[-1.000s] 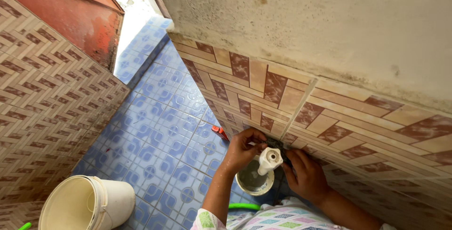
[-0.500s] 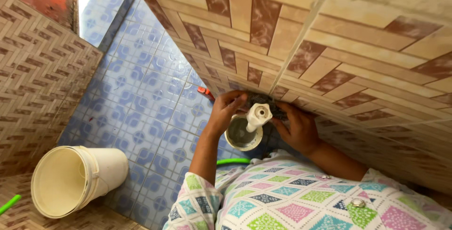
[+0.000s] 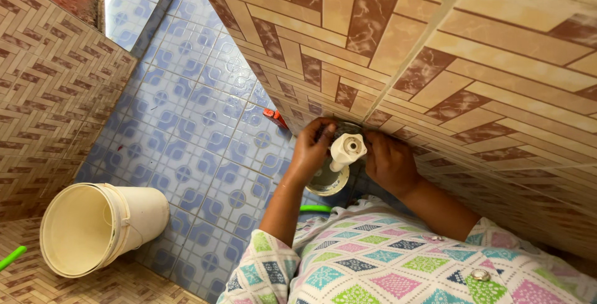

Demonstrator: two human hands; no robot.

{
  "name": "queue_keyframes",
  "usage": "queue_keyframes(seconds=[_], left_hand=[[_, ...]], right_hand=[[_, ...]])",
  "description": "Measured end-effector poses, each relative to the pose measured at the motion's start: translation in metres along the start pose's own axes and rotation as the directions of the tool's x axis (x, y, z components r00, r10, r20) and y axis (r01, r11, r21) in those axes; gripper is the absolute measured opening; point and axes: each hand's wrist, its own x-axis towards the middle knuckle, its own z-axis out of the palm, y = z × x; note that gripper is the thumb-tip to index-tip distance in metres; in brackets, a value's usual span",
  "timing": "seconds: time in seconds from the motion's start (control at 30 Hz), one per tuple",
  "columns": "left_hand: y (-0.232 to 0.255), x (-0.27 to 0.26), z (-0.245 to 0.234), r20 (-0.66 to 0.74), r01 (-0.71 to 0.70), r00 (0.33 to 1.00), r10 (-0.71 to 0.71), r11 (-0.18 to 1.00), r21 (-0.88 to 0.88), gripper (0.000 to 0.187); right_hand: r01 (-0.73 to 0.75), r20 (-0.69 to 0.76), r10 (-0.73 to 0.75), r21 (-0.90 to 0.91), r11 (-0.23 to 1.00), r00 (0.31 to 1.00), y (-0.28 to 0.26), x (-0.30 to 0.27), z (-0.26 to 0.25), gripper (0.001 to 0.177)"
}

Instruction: The person repairs a faucet by removing the handle and internal components, cleaning them with a scrubbing pad, and reassembling the parts before testing the water flow.

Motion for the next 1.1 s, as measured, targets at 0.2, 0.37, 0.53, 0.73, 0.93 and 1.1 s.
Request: queue_keyframes(seconds=[0.2,0.37,0.53,0.73,0.93,1.1], left_hand=[[0.027,0.002,-0.005,0.141,-0.335,0.942,0.304,0.874,0.352,0.021],[0.0,-0.003,-0.003,0.061,-0.306,0.941,0.332,0.762,0.57,0.024],[-0.007,0.002,0.001,-0.027,-0.324,0.918,0.395,0.789,0.522,0.024],[0.002,0.01,-0.007,0.191,-0.499,0.836,0.514,0.568,0.655,0.022],[-0.039,0.01,-0.003,0.032,-0.356,0.891,0.453,0.654,0.668,0.016],[-0.006,0.02,-0.016,0.126,-0.435,0.848,0.514,0.541,0.72,0.019]], right_hand=[[-0.031,0.048,0.035,-0.086,0.996,0.998,0.01,-0.014,0.011,0.02],[-0.088,-0.02,0.09,0.066,0.994,0.996,0.0,-0.004,0.007,0.027],[-0.139,0.082,0.142,-0.046,0.989,0.986,0.012,-0.018,0.026,0.034],[-0.145,0.06,0.145,-0.009,0.989,0.988,0.023,-0.025,0.053,0.043],[-0.162,0.12,0.156,0.041,0.986,0.98,0.016,-0.013,0.014,0.034],[-0.115,0.102,0.118,-0.029,0.993,0.988,0.029,-0.029,0.049,0.047]])
